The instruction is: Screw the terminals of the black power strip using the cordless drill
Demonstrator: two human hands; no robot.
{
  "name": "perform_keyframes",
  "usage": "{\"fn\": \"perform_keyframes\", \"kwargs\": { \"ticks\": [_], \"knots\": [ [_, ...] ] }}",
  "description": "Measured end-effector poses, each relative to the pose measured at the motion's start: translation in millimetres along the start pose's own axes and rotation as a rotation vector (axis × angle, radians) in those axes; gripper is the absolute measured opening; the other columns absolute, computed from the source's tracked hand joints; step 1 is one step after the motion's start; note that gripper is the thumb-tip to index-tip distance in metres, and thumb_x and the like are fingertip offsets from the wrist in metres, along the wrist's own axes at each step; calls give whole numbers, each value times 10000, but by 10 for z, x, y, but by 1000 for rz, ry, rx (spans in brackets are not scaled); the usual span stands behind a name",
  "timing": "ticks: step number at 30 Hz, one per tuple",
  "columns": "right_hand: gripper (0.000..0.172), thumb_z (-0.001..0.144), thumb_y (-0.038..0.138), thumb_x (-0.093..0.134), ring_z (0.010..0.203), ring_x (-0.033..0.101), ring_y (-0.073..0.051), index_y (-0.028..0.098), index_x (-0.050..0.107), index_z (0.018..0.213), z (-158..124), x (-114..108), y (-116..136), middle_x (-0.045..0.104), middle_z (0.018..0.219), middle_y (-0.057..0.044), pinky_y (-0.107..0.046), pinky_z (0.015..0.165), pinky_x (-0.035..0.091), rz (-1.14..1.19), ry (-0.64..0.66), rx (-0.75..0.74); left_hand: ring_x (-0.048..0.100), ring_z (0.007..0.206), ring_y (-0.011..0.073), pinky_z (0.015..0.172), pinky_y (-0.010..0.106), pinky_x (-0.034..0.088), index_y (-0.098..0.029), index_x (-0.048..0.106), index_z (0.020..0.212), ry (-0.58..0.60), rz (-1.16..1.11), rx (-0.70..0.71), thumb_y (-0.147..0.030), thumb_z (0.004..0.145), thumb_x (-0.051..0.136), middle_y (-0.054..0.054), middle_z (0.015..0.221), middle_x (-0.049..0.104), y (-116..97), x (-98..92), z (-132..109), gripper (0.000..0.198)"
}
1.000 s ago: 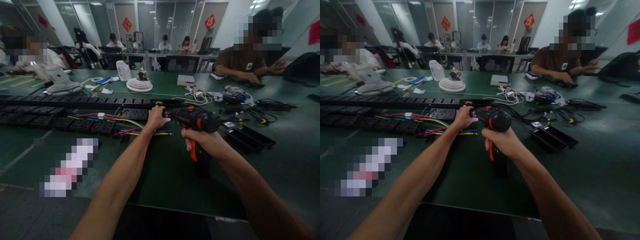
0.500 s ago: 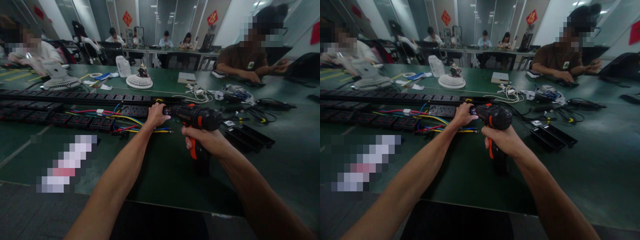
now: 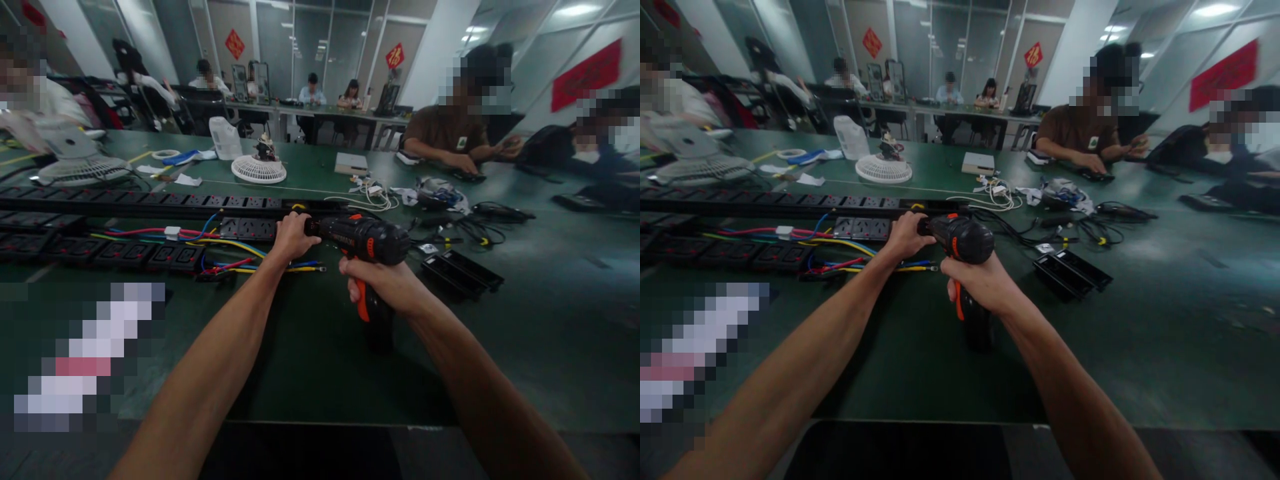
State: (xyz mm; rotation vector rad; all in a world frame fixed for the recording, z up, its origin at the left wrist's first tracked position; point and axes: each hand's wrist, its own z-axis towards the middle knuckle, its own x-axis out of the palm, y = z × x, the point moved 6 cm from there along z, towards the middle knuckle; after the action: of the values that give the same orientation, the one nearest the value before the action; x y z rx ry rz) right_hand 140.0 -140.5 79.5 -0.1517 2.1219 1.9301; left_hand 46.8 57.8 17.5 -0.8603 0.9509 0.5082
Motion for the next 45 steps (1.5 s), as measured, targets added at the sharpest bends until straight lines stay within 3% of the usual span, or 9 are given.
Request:
{"fn": "perform_keyframes", "kwargs": {
  "ticks": [4,34,45],
  "knots": [
    [141,769,307,661,460,564,-139,203,604,695,-7,-16,-10,610,487,-5,-288,523,489,31,0,17,574,1260,319,1068,445,439,-248,603,1384,-1,2,0,-438,832,797,105,1317,626,-8,-2,-14,615],
    [111,773,306,647,460,545,-134,197,628,769,-18,20,12,612,485,12,-269,521,460,49,10,25,585,1274,315,1076,451,452,-248,628,1353,-6,-18,-14,-460,824,786,114,1308,636,-16,-4,-7,592],
    [236,815,383,682,468,571,-155,195,635,679,35,-5,-54,631,514,-21,-281,485,482,-13,5,30,596,1240,312,1060,440,450,-239,628,1359,-10,-5,4,-483,828,793,105,1302,642,-15,-4,-6,606]
  ]
}}
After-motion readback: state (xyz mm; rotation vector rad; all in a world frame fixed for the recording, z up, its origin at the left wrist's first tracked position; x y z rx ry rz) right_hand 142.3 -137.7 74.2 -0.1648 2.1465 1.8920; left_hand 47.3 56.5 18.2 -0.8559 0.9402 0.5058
